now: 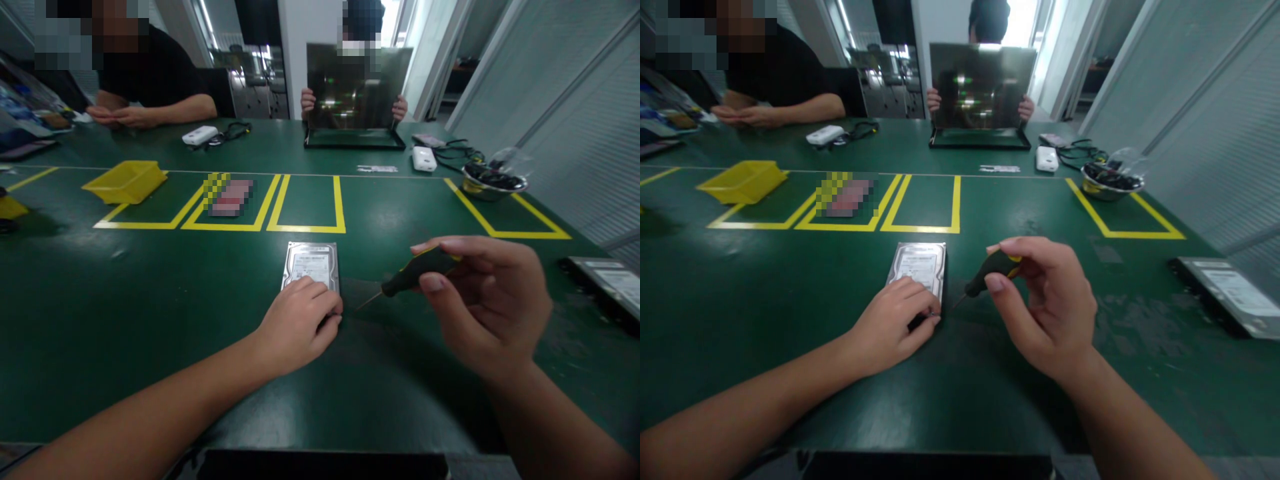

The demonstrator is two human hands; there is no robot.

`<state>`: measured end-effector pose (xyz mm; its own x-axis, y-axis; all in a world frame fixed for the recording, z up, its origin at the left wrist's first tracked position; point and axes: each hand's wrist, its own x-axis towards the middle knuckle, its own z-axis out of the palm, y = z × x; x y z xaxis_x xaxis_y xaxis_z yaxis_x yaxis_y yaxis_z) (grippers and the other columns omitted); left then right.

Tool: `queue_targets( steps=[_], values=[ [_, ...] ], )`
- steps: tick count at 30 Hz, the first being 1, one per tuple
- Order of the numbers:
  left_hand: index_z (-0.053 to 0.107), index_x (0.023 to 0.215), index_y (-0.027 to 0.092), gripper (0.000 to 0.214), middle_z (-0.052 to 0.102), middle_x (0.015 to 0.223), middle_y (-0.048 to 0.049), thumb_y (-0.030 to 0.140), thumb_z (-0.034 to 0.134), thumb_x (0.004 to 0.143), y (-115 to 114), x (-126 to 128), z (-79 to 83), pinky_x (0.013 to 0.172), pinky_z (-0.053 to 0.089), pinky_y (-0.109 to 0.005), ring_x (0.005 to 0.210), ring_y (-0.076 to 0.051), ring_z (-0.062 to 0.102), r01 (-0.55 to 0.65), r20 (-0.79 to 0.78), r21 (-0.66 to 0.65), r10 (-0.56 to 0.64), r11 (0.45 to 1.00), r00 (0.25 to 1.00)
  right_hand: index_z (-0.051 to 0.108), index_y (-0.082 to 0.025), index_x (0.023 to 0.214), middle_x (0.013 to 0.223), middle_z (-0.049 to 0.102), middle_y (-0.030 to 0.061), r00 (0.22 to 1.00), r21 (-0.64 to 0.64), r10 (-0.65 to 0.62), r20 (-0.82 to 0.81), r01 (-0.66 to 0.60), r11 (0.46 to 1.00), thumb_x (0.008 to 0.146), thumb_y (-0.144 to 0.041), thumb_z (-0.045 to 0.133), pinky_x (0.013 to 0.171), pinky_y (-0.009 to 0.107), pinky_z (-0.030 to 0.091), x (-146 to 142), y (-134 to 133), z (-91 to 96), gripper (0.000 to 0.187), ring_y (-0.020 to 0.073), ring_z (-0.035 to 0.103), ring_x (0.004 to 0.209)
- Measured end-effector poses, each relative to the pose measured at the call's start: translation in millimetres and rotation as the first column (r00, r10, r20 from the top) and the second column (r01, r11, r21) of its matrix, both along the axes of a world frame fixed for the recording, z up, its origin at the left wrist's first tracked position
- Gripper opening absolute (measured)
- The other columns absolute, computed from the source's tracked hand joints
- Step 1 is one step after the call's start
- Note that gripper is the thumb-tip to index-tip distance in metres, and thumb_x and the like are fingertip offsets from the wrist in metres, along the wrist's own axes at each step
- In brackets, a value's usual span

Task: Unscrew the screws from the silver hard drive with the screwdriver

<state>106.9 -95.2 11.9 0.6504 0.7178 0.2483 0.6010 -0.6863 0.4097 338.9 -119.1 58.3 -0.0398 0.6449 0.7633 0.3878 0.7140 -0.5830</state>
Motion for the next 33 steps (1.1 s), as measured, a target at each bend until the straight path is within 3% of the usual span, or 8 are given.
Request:
queue_targets(
  steps=[33],
  values=[
    [0.064,0.087,0.020,0.005,0.060,0.085,-0.0022,0.022,0.059,0.088,1.2,-0.1,2.1,0.079,0.040,-0.036,0.085,-0.021,0.051,-0.026,-0.003,-0.047,0.026,0.999,1.000,0.058,-0.022,0.122,0.110,0.066,0.0085,1.000,0.028,-0.002,0.024,0.001,1.000,0.077,-0.005,0.068,0.068,0.033,0.059,-1.7,-1.1,-2.1,0.048,0.0210,0.067,0.092]
  ],
)
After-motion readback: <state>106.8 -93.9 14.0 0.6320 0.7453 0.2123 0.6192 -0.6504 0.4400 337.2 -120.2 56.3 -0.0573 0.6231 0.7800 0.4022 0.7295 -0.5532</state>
